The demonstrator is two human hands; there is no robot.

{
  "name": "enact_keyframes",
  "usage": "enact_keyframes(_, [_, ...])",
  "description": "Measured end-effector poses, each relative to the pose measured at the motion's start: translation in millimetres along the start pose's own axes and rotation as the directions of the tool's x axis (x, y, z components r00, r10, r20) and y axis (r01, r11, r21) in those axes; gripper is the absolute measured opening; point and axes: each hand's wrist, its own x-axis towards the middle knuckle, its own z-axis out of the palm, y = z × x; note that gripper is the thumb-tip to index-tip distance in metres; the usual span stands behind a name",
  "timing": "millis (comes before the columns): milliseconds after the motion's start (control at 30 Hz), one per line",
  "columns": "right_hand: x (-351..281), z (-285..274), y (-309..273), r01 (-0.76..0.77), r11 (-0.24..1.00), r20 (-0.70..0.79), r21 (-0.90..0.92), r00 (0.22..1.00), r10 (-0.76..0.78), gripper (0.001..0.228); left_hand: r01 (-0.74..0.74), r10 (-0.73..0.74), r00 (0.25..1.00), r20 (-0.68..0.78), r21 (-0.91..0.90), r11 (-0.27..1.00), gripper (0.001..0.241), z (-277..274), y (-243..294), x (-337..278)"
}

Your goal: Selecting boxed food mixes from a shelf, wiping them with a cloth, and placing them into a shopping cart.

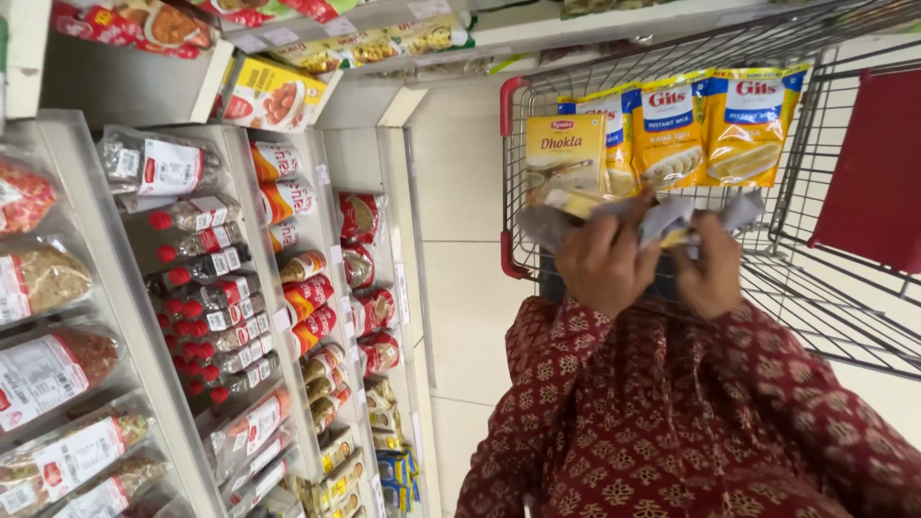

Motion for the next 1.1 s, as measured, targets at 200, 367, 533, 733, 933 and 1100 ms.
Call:
enact_keyframes(200, [8,-54,-46,0.188,0.98,-0.063,0.063,0.981,-0.184,0.025,0.068,-0.07,0.997,-0.015,-0.112,0.991,0.02,-32,-38,40])
enact_keyframes(367, [-2,-47,-26,0.109,0.98,-0.107,0.165,0.99,-0.092,0.025,-0.017,0.018,1.0,0.012,-0.117,0.993,0.018,-6,3,16])
enact_keyframes(533, [-6,-50,-31,0.006,1.0,-0.158,0.017,0.987,-0.003,0.032,-0.111,0.13,0.989,0.071,-0.226,0.968,0.026,-19,60,28])
enact_keyframes(733, [6,-71,-45,0.009,1.0,-0.05,0.004,0.999,-0.009,0.027,-0.146,0.142,0.989,-0.045,-0.11,0.983,0.022,25,-37,14])
enact_keyframes(933, [19,-76,-64,-0.337,0.82,0.091,0.463,0.938,0.335,0.026,0.319,-0.288,0.948,0.137,-0.368,0.873,0.038,6,-16,27])
enact_keyframes(1100, [27,-62,-23,-0.26,0.613,-0.003,0.747,0.92,0.393,0.014,-0.351,0.341,0.912,0.229,0.002,0.936,0.053,-4,51,7])
